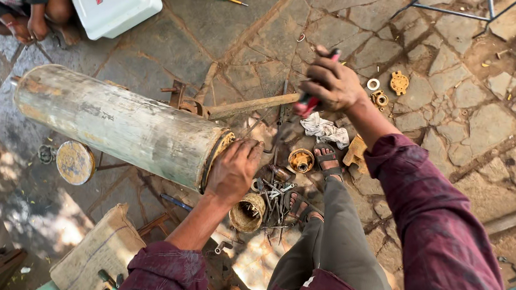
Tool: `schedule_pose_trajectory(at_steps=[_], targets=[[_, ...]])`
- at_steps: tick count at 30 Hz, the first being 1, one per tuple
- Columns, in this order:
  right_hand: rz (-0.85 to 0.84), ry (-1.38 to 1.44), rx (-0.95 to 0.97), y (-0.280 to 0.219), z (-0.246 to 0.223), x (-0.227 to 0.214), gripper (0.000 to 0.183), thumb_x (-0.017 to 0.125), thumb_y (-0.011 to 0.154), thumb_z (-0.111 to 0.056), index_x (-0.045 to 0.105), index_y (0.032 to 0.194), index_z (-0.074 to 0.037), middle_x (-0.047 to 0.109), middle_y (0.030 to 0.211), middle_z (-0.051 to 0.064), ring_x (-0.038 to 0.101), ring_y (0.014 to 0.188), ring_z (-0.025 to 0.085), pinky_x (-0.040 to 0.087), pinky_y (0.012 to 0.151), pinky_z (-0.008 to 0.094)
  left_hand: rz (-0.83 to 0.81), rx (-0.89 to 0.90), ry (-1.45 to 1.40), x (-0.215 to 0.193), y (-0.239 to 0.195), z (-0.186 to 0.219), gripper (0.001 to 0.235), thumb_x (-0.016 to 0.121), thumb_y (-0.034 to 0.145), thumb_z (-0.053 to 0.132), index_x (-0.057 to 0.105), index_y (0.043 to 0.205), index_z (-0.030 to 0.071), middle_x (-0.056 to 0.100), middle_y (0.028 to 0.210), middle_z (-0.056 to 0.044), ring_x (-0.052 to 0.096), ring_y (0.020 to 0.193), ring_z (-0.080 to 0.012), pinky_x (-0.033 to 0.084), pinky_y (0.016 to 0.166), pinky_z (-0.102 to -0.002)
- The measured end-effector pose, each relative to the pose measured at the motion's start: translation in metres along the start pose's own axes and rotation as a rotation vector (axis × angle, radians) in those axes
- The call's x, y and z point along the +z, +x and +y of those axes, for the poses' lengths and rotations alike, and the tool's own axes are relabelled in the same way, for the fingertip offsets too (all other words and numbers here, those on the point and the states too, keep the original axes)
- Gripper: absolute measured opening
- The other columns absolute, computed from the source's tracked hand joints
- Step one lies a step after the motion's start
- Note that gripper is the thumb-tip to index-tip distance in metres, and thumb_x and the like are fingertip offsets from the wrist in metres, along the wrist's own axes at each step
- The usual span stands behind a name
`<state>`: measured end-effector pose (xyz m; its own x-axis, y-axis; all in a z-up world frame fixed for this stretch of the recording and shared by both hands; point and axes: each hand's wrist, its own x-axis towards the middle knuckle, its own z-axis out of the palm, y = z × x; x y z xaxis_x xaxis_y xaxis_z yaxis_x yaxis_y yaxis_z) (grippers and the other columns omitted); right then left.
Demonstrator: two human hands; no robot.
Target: The person uses a hammer to repeatedly strike a metal component attached to a large cylindrical object. The person holds the cylinder steady with one hand while striking the metal part with the other hand.
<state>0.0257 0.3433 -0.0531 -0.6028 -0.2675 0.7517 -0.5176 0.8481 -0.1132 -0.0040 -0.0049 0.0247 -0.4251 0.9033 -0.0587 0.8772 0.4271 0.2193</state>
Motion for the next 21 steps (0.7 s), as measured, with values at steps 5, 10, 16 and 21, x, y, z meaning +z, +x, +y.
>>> schedule_pose_trajectory(at_steps=[5,10,16,21], targets=[[0.047,0.013,-0.057,0.005,0.0,0.013,0.049,0.085,0.086,-0.02,0.057,0.126,-0.015,0.058,0.119,0.009,0.061,0.118,0.029,0.057,0.099,0.041,0.019,0.113,0.086,0.007,-0.003,-0.004,0.025,0.054,0.102,0.001,0.072,0.117,-0.005,0.067,0.126,-0.028,0.067,0.112,-0.0478,0.062,0.09,-0.049],[0.084,0.038,-0.016,0.02,-0.007,0.026,0.049,0.082,0.078,-0.022,0.056,0.118,-0.012,0.057,0.113,0.008,0.061,0.111,0.029,0.06,0.098,0.052,-0.007,0.09,0.045,-0.019,0.008,0.011,0.028,0.058,0.095,0.0,0.071,0.12,-0.004,0.067,0.127,-0.027,0.065,0.116,-0.0448,0.059,0.095,-0.046],[0.194,-0.1,0.197,0.009,-0.024,0.043,0.038,0.078,0.074,-0.008,0.052,0.103,-0.014,0.056,0.107,0.011,0.062,0.106,0.037,0.057,0.075,0.043,0.195,0.055,-0.333,-0.115,-0.023,0.001,0.031,0.07,0.106,0.03,0.062,0.128,0.009,0.069,0.129,-0.009,0.066,0.127,-0.0238,0.053,0.115,-0.04],[0.273,-0.05,0.314,0.008,-0.036,0.07,0.039,0.073,0.069,-0.001,0.052,0.1,-0.011,0.055,0.098,0.012,0.063,0.1,0.04,0.054,0.073,0.043,0.381,0.096,0.157,-0.111,-0.036,-0.047,0.079,0.056,0.097,0.065,0.049,0.144,0.002,0.06,0.144,-0.022,0.047,0.14,-0.0406,0.019,0.125,-0.055]])
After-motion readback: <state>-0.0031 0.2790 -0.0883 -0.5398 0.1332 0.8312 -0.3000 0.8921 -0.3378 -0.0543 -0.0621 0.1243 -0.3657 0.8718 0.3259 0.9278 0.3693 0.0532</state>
